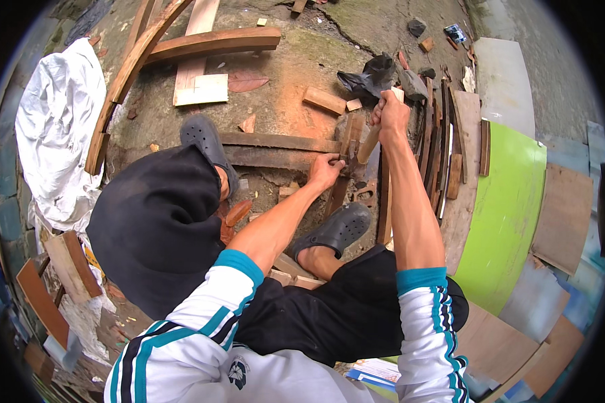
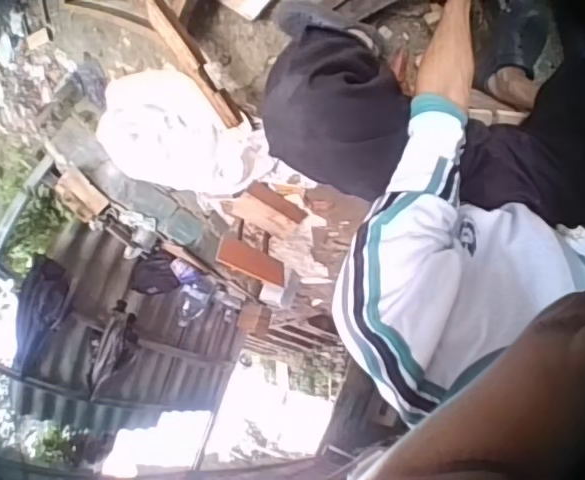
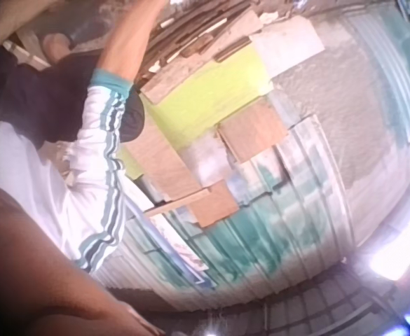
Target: The person sits on the ground and uses a hand saw to cut a wooden plank into smaller pieces. After sawing, the person uses a hammer to split the cut wood further and then arranges the resulting pieces on the ground.
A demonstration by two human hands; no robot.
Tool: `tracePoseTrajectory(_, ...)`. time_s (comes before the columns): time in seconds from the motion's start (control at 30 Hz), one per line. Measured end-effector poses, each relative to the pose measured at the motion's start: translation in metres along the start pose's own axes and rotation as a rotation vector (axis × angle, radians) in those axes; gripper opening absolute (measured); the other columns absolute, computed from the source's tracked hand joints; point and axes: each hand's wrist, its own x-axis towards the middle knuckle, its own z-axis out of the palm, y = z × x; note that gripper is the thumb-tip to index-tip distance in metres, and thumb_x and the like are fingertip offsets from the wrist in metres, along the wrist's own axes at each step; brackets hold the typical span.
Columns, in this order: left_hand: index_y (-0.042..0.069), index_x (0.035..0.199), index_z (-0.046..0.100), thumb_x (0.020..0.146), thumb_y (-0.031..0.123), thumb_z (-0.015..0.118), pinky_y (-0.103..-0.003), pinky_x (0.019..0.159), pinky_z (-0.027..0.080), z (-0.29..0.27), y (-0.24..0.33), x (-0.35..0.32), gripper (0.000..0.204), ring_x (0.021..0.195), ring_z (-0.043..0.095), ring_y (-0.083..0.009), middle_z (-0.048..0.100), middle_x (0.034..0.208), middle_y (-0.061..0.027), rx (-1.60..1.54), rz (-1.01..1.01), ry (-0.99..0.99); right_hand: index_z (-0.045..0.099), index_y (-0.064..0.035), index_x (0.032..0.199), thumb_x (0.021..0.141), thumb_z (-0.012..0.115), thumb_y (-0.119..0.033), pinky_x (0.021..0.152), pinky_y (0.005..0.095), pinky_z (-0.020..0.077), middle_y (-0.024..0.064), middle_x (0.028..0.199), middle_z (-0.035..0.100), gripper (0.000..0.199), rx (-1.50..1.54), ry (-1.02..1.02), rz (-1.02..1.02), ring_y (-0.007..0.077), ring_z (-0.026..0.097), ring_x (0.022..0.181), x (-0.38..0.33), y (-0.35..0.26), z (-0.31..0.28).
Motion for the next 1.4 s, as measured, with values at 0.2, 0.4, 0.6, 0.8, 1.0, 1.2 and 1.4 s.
tracePoseTrajectory(0.2, -0.004, 0.125, 0.067, 0.090, 0.030, 0.074, -0.036, 0.089, 0.054, -0.004, 0.010, -0.002, 0.049, 0.103, 0.071, -0.0257, 0.074, 0.113, -0.0186, 0.027, -0.076, -0.067, 0.051, -0.0069, 0.066, 0.090, 0.060, -0.018, 0.044, 0.0332, 0.0374, 0.0016, 0.056, 0.046, 0.029, 0.064, 0.013, -0.047, 0.0149, 0.044, 0.044, -0.017, 0.005, -0.009)
tracePoseTrajectory(0.4, -0.003, 0.123, 0.069, 0.092, 0.028, 0.073, -0.034, 0.077, 0.057, 0.000, -0.016, 0.006, 0.044, 0.085, 0.071, -0.0189, 0.073, 0.115, -0.0184, -0.008, 0.053, -0.043, 0.050, -0.0085, 0.067, 0.092, 0.060, -0.021, 0.049, 0.0324, 0.0375, 0.0017, 0.056, 0.045, 0.030, 0.073, 0.032, -0.100, 0.0149, 0.043, 0.047, -0.033, 0.010, -0.010)
tracePoseTrajectory(0.6, -0.001, 0.121, 0.071, 0.098, 0.028, 0.066, -0.030, 0.064, 0.055, 0.006, -0.029, 0.019, 0.038, 0.074, 0.066, -0.0111, 0.076, 0.101, -0.0107, -0.034, 0.119, -0.014, 0.050, -0.0056, 0.063, 0.093, 0.060, -0.018, 0.046, 0.0307, 0.0362, 0.0016, 0.056, 0.046, 0.034, 0.101, 0.068, -0.206, 0.0130, 0.045, 0.046, -0.049, 0.018, -0.009)
tracePoseTrajectory(0.8, 0.003, 0.118, 0.072, 0.096, 0.033, 0.066, -0.035, 0.092, 0.051, 0.004, -0.022, 0.018, 0.037, 0.105, 0.071, -0.0232, 0.074, 0.117, -0.0128, -0.109, -0.068, -0.090, 0.049, -0.0066, 0.063, 0.094, 0.058, -0.018, 0.047, 0.0313, 0.0357, 0.0031, 0.055, 0.046, 0.034, 0.081, 0.123, -0.309, 0.0148, 0.044, 0.047, -0.070, 0.026, -0.012)
tracePoseTrajectory(1.0, 0.003, 0.115, 0.075, 0.095, 0.027, 0.069, -0.033, 0.063, 0.053, 0.000, -0.029, 0.019, 0.032, 0.063, 0.060, -0.0129, 0.073, 0.082, -0.0077, -0.276, -0.106, -0.039, 0.049, -0.0049, 0.064, 0.095, 0.058, -0.017, 0.047, 0.0315, 0.0372, 0.0034, 0.056, 0.045, 0.034, 0.158, 0.089, -0.355, 0.0141, 0.043, 0.047, -0.079, 0.036, -0.006)
tracePoseTrajectory(1.2, 0.001, 0.116, 0.074, 0.095, 0.027, 0.071, -0.033, 0.060, 0.053, -0.002, -0.028, 0.008, 0.034, 0.062, 0.059, -0.0121, 0.071, 0.080, -0.0068, -0.281, -0.159, -0.052, 0.048, -0.0048, 0.064, 0.095, 0.057, -0.016, 0.049, 0.0306, 0.0371, 0.0033, 0.057, 0.045, 0.034, 0.169, 0.107, -0.364, 0.0141, 0.043, 0.048, -0.093, 0.042, -0.014)
tracePoseTrajectory(1.4, 0.000, 0.116, 0.074, 0.094, 0.027, 0.073, -0.031, 0.062, 0.054, -0.003, -0.028, 0.018, 0.035, 0.068, 0.061, -0.0123, 0.071, 0.087, -0.0046, -0.405, -0.191, -0.082, 0.047, -0.0043, 0.063, 0.096, 0.056, -0.017, 0.050, 0.0307, 0.0368, 0.0044, 0.057, 0.045, 0.036, 0.135, 0.117, -0.380, 0.0139, 0.043, 0.050, -0.103, 0.044, -0.014)
